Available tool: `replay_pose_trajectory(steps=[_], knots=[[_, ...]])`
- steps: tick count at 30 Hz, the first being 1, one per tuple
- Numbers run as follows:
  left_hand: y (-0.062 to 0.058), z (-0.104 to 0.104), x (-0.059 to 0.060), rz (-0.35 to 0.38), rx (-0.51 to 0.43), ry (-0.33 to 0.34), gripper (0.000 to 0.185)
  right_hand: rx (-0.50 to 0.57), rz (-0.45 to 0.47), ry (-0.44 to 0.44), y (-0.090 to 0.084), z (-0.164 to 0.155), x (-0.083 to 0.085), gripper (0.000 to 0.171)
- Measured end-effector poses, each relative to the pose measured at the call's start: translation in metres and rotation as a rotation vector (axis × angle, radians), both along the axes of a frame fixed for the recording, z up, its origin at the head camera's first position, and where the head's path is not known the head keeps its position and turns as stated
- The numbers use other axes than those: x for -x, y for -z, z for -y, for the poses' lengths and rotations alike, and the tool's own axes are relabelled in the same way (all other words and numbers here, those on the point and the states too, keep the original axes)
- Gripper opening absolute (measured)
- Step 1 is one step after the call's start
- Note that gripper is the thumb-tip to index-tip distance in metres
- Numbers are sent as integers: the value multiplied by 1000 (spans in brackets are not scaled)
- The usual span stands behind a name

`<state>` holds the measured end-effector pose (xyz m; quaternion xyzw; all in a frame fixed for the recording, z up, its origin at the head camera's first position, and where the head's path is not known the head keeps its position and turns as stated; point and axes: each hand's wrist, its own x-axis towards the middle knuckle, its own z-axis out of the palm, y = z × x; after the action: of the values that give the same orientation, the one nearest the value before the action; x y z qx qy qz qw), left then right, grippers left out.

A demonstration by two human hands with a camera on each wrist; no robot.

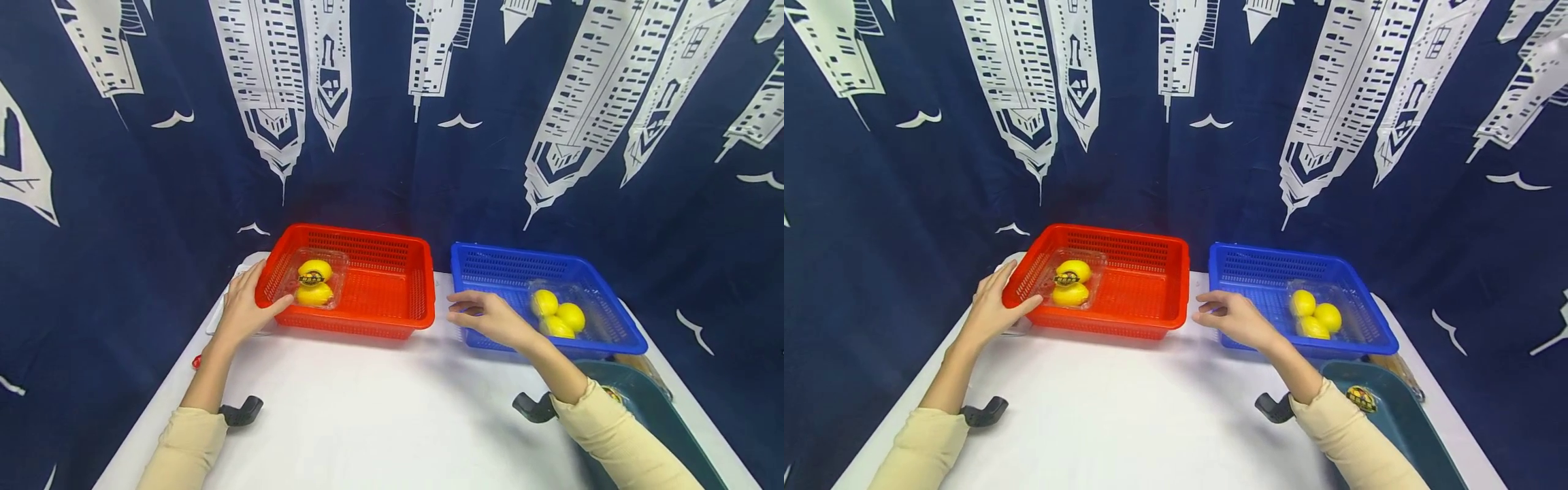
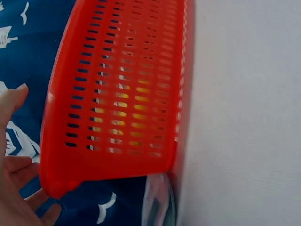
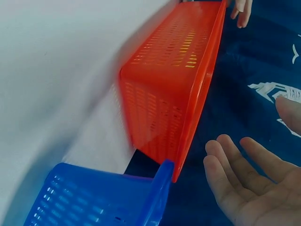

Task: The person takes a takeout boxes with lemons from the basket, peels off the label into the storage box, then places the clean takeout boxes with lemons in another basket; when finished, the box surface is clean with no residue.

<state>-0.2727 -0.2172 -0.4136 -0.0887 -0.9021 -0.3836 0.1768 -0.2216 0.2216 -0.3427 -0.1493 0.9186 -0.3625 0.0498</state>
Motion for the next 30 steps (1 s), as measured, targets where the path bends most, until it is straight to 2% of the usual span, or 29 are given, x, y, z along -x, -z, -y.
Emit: replay_pose_trajectory(steps=[7,15,22,26,30], knots=[[13,6,6,84,-35,27,97,20,11,-38,-6,10,1,48],[22,10,15,122,-47,47,100,37,12,-91,-17,25,9,47],[25,11,16,132,-68,52,101,-1,-13,-155,-35,45,17,47],[25,13,18,154,-65,55,102,-17,6,-181,-45,59,23,46],[26,15,19,176,-69,55,104,-5,64,-192,-51,72,34,45]])
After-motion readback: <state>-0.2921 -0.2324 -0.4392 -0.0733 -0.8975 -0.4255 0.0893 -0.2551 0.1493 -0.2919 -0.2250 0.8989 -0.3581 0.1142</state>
